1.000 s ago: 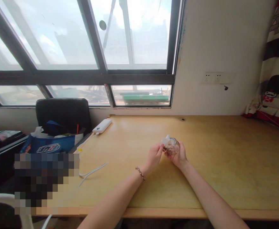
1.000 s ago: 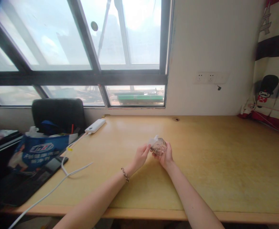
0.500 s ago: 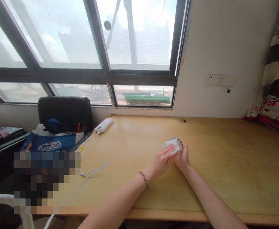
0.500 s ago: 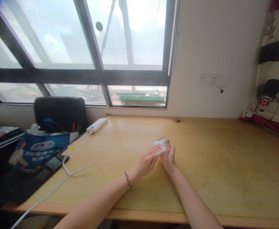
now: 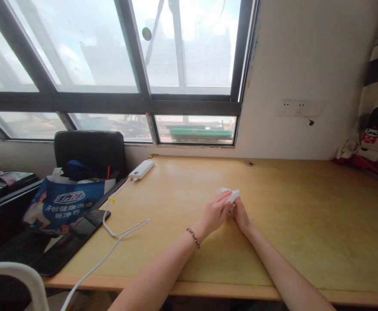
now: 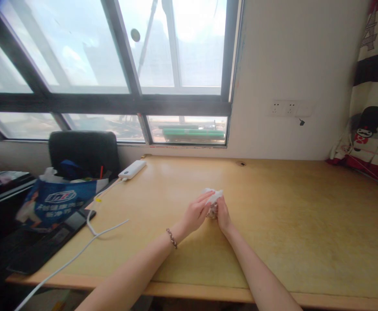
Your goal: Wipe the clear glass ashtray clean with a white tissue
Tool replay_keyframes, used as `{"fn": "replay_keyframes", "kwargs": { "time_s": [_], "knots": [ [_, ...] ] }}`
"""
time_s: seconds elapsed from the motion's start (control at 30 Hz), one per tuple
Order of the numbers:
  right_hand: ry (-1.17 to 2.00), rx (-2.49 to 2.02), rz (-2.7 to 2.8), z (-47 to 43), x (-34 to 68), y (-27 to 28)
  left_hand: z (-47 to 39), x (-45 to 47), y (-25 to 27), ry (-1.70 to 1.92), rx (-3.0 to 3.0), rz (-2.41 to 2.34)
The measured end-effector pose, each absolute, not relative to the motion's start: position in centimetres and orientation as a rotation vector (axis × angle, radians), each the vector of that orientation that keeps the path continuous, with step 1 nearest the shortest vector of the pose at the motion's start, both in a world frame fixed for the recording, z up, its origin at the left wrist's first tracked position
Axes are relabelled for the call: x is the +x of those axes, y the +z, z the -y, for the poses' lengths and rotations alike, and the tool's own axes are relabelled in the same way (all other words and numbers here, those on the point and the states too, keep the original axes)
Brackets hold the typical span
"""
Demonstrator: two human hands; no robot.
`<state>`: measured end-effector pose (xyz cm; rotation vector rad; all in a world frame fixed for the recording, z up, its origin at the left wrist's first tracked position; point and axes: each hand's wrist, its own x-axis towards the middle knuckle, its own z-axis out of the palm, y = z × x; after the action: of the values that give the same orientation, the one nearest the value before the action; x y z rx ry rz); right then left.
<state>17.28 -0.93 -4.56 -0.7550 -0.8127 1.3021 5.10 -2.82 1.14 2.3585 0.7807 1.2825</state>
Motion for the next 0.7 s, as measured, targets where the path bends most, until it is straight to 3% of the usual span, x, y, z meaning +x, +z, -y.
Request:
{"fn": "replay_keyframes", "kwargs": {
  "time_s": [0.3, 0.5, 0.7],
  "knots": [
    [1.169, -0.778, 0.915, 2.1, 17.2, -3.0, 1.7, 5.5, 0.4, 1.304, 1.747, -1.141],
    [1.279, -0.629, 0.686, 1.5, 17.4, -2.5, 0.4, 6.1, -1.9, 1.196, 1.189, -0.951],
    [1.434, -0.605, 0.421, 0.8, 18.9, -2.4, 1.5, 7.1, -3.1, 1.204, 1.45, -0.999]
  ]
}}
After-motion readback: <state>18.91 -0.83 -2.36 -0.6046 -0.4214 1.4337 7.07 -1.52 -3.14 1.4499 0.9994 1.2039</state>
